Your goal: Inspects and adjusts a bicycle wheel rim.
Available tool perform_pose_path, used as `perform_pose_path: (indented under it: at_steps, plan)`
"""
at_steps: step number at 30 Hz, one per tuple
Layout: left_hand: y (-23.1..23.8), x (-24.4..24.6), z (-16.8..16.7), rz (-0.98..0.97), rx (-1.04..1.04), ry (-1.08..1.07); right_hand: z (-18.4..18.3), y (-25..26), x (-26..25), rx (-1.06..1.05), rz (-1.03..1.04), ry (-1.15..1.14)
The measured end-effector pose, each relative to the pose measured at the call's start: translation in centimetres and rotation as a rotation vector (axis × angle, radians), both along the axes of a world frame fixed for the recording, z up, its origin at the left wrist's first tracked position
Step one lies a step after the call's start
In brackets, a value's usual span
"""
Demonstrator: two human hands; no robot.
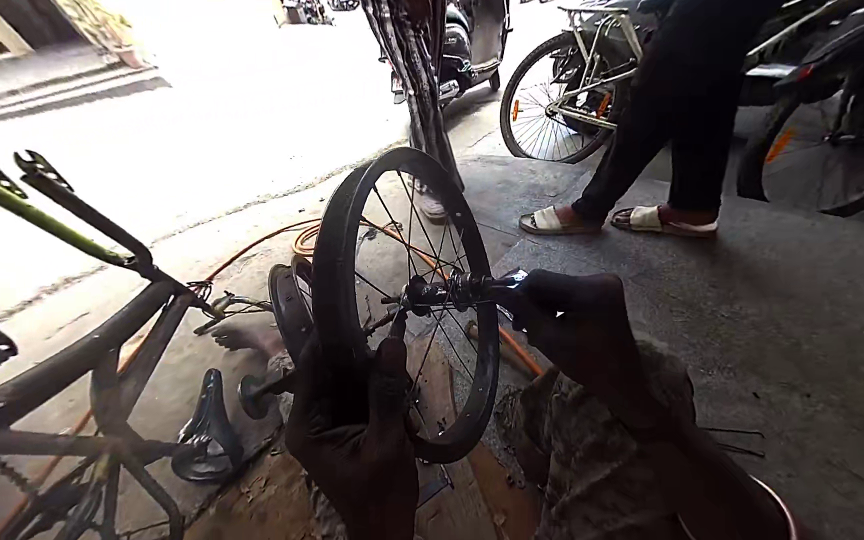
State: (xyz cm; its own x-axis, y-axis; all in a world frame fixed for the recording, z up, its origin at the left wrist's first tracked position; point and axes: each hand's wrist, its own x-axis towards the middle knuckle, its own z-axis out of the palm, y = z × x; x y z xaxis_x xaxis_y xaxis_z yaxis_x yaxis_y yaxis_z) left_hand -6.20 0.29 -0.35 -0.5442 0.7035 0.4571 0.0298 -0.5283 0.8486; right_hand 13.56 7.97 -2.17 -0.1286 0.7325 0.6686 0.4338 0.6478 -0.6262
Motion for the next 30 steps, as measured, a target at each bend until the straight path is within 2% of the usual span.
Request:
perform_pose_path:
  at_steps: [3,5,7,10,15,19,22,26,30]
  plan:
    - [0.2,0.1,0.1,-0.008,-0.022,-0.063,-0.2,0.1,0.4,-0.052,-0.05,0.055]
    - [0.3,0.0,0.1,-0.009,-0.021,-0.083,-0.5,0.0,0.7,-0.081,0.004,0.204]
    - [0.2,0.2,-0.2,-0.017,-0.01,-0.056,-0.7,0.1,0.9,-0.027,0.013,0.284]
    - [0.1,0.6,-0.3,-0.04,-0.019,-0.047,-0.2,0.0,1.2,0.087,0.001,0.258]
    - [0.2,1.0,0.0,-0.059,-0.036,-0.087,-1.3,-0.6,-0.2,0.01,-0.029,0.189]
    - [0.1,1.5,0.2,-0.061,-0.04,-0.065,-1.4,-0.1,-1.1,0.061,-0.114,0.14]
    - [0.4,1.6,0.6,-0.065,-0.033,-0.082,-1.0,-0.5,-1.2,0.053,-0.09,0.158]
    - [1.1,1.5,1.2,-0.056,0.021,-0.102,-1.8,-2.8,-0.3,0.095,-0.192,0.25]
    - [1.8,1.2,1.9,-0.043,0.035,-0.163,-5.8,-6.6,0.1,-0.131,-0.273,0.491]
